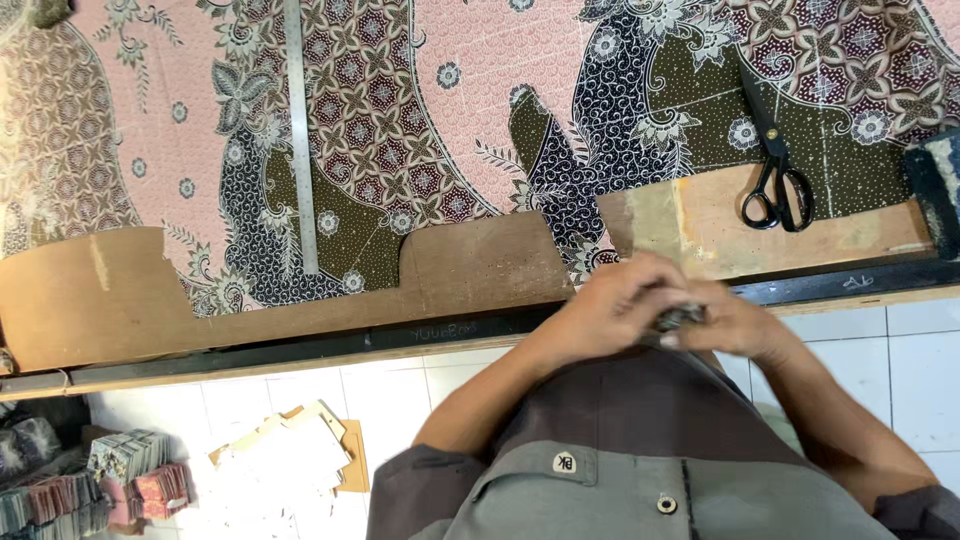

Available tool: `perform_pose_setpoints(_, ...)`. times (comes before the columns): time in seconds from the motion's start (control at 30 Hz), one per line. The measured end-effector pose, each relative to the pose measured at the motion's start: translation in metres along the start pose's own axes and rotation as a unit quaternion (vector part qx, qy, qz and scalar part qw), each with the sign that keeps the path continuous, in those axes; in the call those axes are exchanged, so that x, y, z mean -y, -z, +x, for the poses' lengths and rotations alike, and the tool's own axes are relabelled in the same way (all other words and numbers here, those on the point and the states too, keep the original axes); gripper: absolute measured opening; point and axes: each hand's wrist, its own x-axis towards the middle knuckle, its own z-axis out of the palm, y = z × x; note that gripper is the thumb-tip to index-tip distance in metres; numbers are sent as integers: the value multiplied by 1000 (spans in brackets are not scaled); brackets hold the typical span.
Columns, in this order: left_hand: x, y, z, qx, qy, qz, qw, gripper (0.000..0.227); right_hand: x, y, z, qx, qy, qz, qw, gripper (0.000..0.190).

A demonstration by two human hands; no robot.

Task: The person uses shears to cut a patterned fabric laid on a wooden table, following a marked outline. They periodically lift and reposition the cut pieces to continue cutting along the pattern.

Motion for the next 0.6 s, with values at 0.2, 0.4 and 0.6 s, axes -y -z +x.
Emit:
perform_pose_setpoints(0.2, 32, 43, -58, -131, 85, -193, 969, 13, -36, -21, -44, -192, -133, 87, 968, 28)
perform_pose_setpoints(0.4, 113, 25, -112, -108, 263, 162, 945, 32, -3, 25, -113, -449, -129, -125, 875, 17)
perform_pose_setpoints(0.6, 182, -15, -108, -132, 406, -151, 892, 37, 43, 58, -126, -535, 41, -246, 807, 8)
